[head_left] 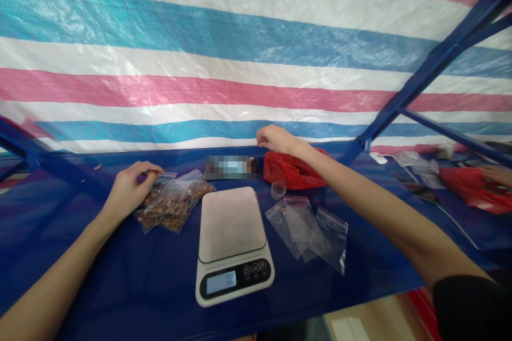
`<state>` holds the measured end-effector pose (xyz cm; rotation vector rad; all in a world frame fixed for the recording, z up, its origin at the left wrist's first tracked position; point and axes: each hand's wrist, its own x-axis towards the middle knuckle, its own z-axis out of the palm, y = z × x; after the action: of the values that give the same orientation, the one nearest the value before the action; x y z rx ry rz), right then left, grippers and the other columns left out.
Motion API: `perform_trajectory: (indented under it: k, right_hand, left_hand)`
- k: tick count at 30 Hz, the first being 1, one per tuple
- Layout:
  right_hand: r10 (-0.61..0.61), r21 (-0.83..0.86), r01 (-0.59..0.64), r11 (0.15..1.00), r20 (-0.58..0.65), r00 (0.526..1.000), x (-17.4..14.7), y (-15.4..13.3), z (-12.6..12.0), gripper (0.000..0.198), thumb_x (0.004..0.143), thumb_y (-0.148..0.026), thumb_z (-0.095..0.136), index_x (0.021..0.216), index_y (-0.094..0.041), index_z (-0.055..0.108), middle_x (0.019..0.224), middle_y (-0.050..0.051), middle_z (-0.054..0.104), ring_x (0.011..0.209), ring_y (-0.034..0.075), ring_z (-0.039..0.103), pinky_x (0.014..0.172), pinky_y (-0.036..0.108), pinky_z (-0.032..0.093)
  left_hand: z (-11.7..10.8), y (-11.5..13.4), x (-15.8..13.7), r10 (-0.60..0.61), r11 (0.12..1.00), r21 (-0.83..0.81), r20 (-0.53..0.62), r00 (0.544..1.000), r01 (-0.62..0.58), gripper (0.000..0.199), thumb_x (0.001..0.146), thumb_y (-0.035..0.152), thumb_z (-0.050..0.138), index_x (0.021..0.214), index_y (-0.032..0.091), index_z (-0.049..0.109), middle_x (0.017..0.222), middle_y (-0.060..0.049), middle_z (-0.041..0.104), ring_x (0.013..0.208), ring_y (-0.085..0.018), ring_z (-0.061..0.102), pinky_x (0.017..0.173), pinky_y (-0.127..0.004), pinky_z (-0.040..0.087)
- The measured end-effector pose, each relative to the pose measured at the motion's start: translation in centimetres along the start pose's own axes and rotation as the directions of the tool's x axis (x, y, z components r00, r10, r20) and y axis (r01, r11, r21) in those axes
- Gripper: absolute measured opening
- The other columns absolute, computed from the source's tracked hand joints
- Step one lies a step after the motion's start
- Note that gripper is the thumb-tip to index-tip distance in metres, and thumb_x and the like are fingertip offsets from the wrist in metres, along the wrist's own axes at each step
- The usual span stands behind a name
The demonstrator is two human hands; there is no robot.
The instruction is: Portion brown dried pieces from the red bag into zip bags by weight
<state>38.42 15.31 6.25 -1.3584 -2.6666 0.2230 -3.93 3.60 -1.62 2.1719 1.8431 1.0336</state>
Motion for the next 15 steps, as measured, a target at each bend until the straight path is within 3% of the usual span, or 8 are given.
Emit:
perform_trajectory:
  k: [2, 4, 7, 11, 13, 15]
  right_hand:
    - [0.003, 0.046, 0.0, 0.999, -0.083, 0.997, -2.4, 1.0, -2.2, 0.014, 0.095, -0.011, 0.064, 0.095, -0.015, 0.077, 0.095, 0.01, 0.08, 0.087, 0.02, 0.071, 0.083, 0.032, 0.053]
    - [0.019, 0.207, 0.026, 0.978, -0.211, 0.977, -5.7, 2.2, -4.2, 0.008, 0.091, -0.018, 0.069, 0.089, -0.016, 0.077, 0.089, 0.008, 0.079, 0.081, 0.02, 0.071, 0.079, 0.033, 0.054]
    - [0.052, 0.345, -0.008, 0.939, -0.119, 0.991, -10.9, 3.9, -5.5, 0.015, 0.09, -0.032, 0.073, 0.092, -0.019, 0.079, 0.086, 0.006, 0.081, 0.075, 0.02, 0.072, 0.072, 0.032, 0.056]
    - [0.073, 0.331, -0.089, 0.939, 0.06, 0.996, -14.2, 4.5, -2.9, 0.009, 0.085, -0.023, 0.072, 0.079, -0.021, 0.079, 0.071, 0.003, 0.078, 0.062, 0.019, 0.071, 0.062, 0.031, 0.055]
    - [0.053, 0.288, -0.064, 0.956, 0.048, 0.997, -14.1, 3.9, -0.9, 0.016, 0.081, -0.011, 0.068, 0.08, -0.021, 0.079, 0.077, 0.003, 0.08, 0.069, 0.021, 0.074, 0.069, 0.032, 0.058]
    - [0.023, 0.243, -0.011, 0.97, -0.044, 0.999, -13.4, 2.9, 0.7, 0.028, 0.078, -0.002, 0.062, 0.087, -0.021, 0.081, 0.09, 0.003, 0.083, 0.082, 0.021, 0.077, 0.081, 0.033, 0.059]
  left_hand:
    - [0.1, -0.1, 0.0, -0.025, 1.0, -0.012, -0.006, 1.0, 0.025, 0.036, 0.085, 0.045, 0.051, 0.085, 0.02, 0.076, 0.089, -0.009, 0.08, 0.086, -0.026, 0.073, 0.085, -0.039, 0.055]
    - [0.2, -0.1, -0.1, -0.074, 0.997, -0.031, -0.022, 0.997, 0.073, 0.036, 0.085, 0.044, 0.052, 0.087, 0.019, 0.077, 0.091, -0.008, 0.081, 0.085, -0.025, 0.073, 0.085, -0.037, 0.056]
    - [0.3, 0.3, 0.0, -0.179, 0.981, -0.087, -0.062, 0.982, 0.174, 0.032, 0.083, 0.039, 0.053, 0.09, 0.019, 0.078, 0.087, -0.005, 0.08, 0.081, -0.023, 0.072, 0.084, -0.035, 0.057]
    - [0.4, 1.1, 0.1, -0.232, 0.965, -0.148, -0.108, 0.967, 0.215, 0.028, 0.082, 0.032, 0.053, 0.089, 0.018, 0.077, 0.082, -0.002, 0.077, 0.083, -0.022, 0.072, 0.087, -0.034, 0.058]
    - [0.4, 1.4, 0.0, -0.228, 0.967, -0.143, -0.12, 0.966, 0.211, 0.027, 0.082, 0.031, 0.053, 0.088, 0.018, 0.077, 0.082, -0.002, 0.077, 0.083, -0.022, 0.072, 0.088, -0.035, 0.058]
    - [0.4, 1.5, -0.2, -0.223, 0.971, -0.118, -0.119, 0.968, 0.209, 0.028, 0.083, 0.032, 0.054, 0.089, 0.018, 0.077, 0.084, -0.003, 0.078, 0.081, -0.022, 0.072, 0.086, -0.035, 0.058]
